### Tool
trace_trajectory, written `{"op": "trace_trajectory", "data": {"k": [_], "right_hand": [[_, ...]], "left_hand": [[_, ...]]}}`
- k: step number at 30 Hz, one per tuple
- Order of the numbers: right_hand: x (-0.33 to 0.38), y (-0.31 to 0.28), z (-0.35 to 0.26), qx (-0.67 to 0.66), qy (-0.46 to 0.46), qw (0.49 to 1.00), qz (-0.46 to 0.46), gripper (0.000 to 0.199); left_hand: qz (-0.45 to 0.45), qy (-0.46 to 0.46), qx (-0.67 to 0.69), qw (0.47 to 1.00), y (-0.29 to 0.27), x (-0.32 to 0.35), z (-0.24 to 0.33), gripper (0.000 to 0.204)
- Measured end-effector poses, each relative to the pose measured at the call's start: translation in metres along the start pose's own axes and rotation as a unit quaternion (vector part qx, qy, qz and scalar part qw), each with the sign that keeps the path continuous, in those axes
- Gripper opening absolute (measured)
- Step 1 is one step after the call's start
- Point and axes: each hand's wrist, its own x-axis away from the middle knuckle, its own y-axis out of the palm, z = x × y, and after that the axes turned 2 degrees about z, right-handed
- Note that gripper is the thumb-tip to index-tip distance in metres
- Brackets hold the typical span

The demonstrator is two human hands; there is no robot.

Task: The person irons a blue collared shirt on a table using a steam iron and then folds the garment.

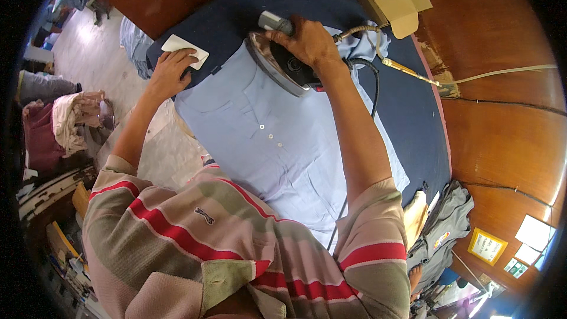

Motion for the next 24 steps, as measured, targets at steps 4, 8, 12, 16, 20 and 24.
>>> {"op": "trace_trajectory", "data": {"k": [4, 8, 12, 16, 20, 24], "right_hand": [[0.004, 0.016, -0.023, 0.086, -0.041, 0.995, -0.036, 0.062], [-0.003, 0.016, -0.039, 0.077, -0.037, 0.995, -0.048, 0.061], [0.003, 0.022, -0.048, 0.101, -0.063, 0.991, -0.067, 0.060], [0.008, 0.022, -0.050, 0.090, -0.068, 0.990, -0.084, 0.058], [0.013, 0.017, -0.054, 0.116, -0.079, 0.987, -0.082, 0.055], [0.012, 0.020, -0.054, 0.116, -0.081, 0.987, -0.076, 0.056]], "left_hand": [[-0.019, 0.002, 0.022, 1.000, -0.008, -0.010, 0.009, 0.040], [-0.038, 0.004, 0.030, 0.999, 0.007, -0.022, -0.012, 0.036], [-0.023, -0.074, -0.066, 0.995, -0.002, -0.018, 0.004, 0.032], [0.135, -0.218, -0.043, 0.966, -0.003, 0.014, 0.045, 0.022], [0.072, -0.350, -0.017, 0.934, 0.003, 0.050, 0.074, 0.017], [0.092, -0.317, -0.021, 0.944, 0.015, 0.057, 0.069, 0.013]]}}
